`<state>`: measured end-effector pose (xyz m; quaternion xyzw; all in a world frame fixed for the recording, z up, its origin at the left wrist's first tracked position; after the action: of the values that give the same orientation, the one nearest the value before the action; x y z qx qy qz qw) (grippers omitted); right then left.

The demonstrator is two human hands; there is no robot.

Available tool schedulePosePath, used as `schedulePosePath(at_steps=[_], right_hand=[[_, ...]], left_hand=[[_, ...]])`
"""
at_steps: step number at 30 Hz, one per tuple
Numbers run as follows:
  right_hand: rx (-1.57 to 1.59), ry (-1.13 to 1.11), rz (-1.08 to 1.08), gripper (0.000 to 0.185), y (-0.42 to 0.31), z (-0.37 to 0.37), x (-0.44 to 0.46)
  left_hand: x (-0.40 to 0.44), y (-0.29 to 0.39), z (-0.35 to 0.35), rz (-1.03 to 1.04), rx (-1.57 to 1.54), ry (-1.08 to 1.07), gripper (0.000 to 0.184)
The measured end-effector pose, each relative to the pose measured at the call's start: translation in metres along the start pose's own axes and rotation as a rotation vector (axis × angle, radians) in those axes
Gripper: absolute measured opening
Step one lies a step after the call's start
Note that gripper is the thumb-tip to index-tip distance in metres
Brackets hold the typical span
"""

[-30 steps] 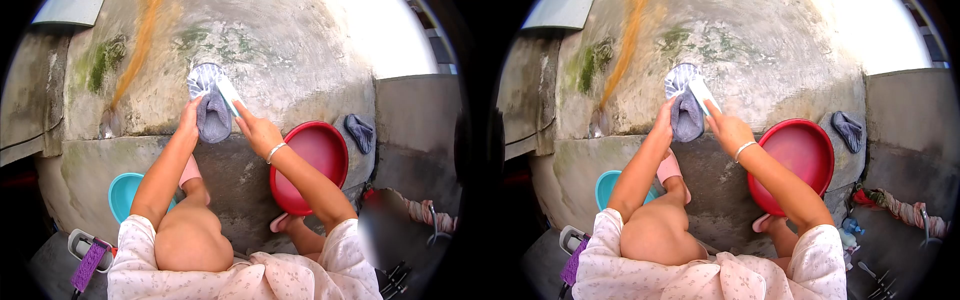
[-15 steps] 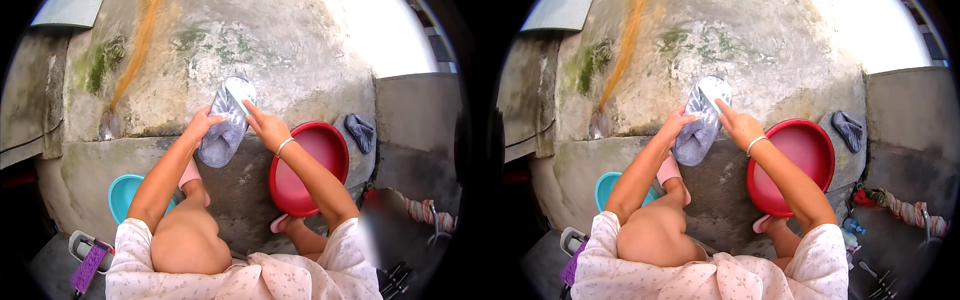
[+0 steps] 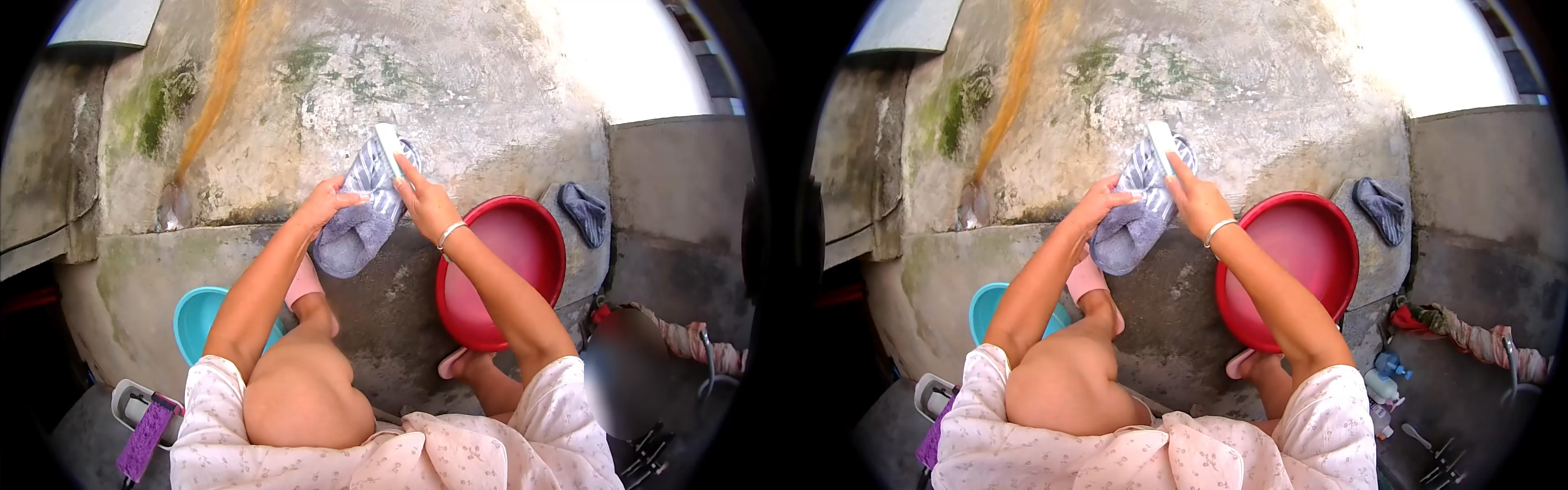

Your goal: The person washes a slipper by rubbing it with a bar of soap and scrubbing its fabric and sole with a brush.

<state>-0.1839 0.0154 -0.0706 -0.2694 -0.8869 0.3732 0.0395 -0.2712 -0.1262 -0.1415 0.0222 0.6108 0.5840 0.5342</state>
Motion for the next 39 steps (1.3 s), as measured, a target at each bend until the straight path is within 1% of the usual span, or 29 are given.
schedulePosePath(at_steps=[3,5,6,9,10,11,13,14,15,16,17,18,19,21,22,23,24,26,27,29,30,31,32,33,35,36,37,38,39], right_hand=[[-0.020,-0.113,-0.097,0.047,-0.009,0.002,-0.013],[-0.126,-0.126,0.076,0.048,0.025,-0.011,0.009],[-0.127,-0.126,0.075,0.048,0.021,-0.010,0.008],[0.017,-0.065,0.049,0.047,-0.004,0.001,-0.005],[0.136,-0.118,0.083,0.047,-0.015,0.009,-0.018],[0.181,-0.004,-0.064,0.049,-0.019,0.009,-0.021],[0.254,0.036,0.040,0.051,-0.013,0.002,-0.017],[0.280,0.070,0.253,0.059,0.007,0.001,-0.014],[0.280,0.066,0.257,0.059,0.009,0.005,-0.010],[0.290,0.109,0.361,0.061,0.025,0.009,-0.009],[0.301,0.154,0.466,0.064,0.039,0.016,-0.011],[0.385,0.147,0.504,0.058,0.052,0.035,-0.012],[0.382,0.140,0.510,0.058,0.061,0.045,-0.014],[0.484,0.103,0.647,0.046,0.078,0.066,-0.024],[0.497,0.078,0.736,0.036,0.084,0.067,-0.030],[0.496,0.069,0.744,0.036,0.085,0.071,-0.033],[0.609,0.116,0.761,0.032,0.089,0.075,-0.035],[0.785,0.206,0.781,0.021,0.084,0.073,-0.037],[0.785,0.207,0.781,0.021,0.086,0.075,-0.037],[0.919,0.317,0.930,0.017,0.108,0.084,-0.048],[1.016,0.342,0.998,0.014,0.114,0.089,-0.052],[1.014,0.338,1.007,0.014,0.116,0.089,-0.054],[1.125,0.351,1.070,0.014,0.119,0.094,-0.059],[1.240,0.367,1.125,0.014,0.119,0.097,-0.062],[1.272,0.361,1.117,0.014,0.119,0.094,-0.061],[1.278,0.346,1.089,0.013,0.115,0.088,-0.058],[1.283,0.330,1.060,0.013,0.111,0.082,-0.054],[1.282,0.308,1.012,0.011,0.107,0.072,-0.051],[1.171,0.144,0.919,0.019,0.115,0.070,-0.046]], left_hand=[[-0.003,-0.005,0.002,-0.008,-0.096,-0.040,0.039],[-0.006,-0.011,0.002,-0.036,-0.085,-0.026,0.038],[-0.006,-0.010,0.001,-0.035,-0.086,-0.027,0.038],[-0.004,-0.005,0.004,-0.020,-0.046,-0.034,0.038],[-0.004,-0.004,0.003,0.001,-0.098,-0.011,0.038],[-0.002,-0.005,0.002,0.000,-0.098,-0.009,0.038],[-0.006,-0.002,-0.002,0.056,-0.020,0.021,0.037],[-0.005,-0.006,-0.001,0.048,-0.019,0.023,0.037],[-0.002,-0.006,0.005,0.122,0.110,-0.015,0.038],[0.000,-0.008,0.013,0.195,0.238,-0.054,0.039],[0.003,-0.017,0.015,0.190,0.236,-0.056,0.039],[0.008,-0.026,0.017,0.233,0.366,-0.049,0.041],[0.004,-0.025,0.023,0.272,0.492,-0.041,0.043],[-0.005,-0.025,0.026,0.230,0.492,-0.021,0.046],[-0.011,-0.024,0.026,0.221,0.617,-0.004,0.048],[-0.014,-0.027,0.024,0.213,0.743,0.011,0.049],[-0.012,-0.036,0.022,0.207,0.741,0.011,0.049],[-0.002,-0.061,0.018,0.173,0.378,-0.051,0.068],[-0.001,-0.070,0.015,0.173,0.378,-0.051,0.068],[-0.006,-0.078,0.001,0.231,0.336,0.048,0.076],[-0.014,-0.076,-0.001,0.228,0.337,0.047,0.076],[-0.028,-0.062,-0.002,0.358,0.490,0.079,0.077],[-0.041,-0.052,-0.002,0.485,0.641,0.108,0.078],[-0.044,-0.055,-0.006,0.483,0.642,0.107,0.078],[-0.041,-0.079,-0.030,0.272,0.781,0.196,0.068],[-0.040,-0.078,-0.037,0.262,0.690,0.259,0.049],[-0.039,-0.079,-0.038,0.262,0.689,0.260,0.049],[-0.042,-0.067,-0.043,0.366,0.578,0.317,0.040],[-0.049,-0.048,-0.046,0.469,0.465,0.373,0.032]])
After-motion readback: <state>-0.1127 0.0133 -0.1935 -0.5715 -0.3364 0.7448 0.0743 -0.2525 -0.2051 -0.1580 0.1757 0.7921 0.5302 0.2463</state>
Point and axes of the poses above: each hand's wrist, its own x-axis towards the middle knuckle, its own z-axis out of the palm, y = z × x, the point moved 10 cm from there along x, towards the middle knuckle, and after that the axes turned 9 degrees about y, right-handed, at the moved point
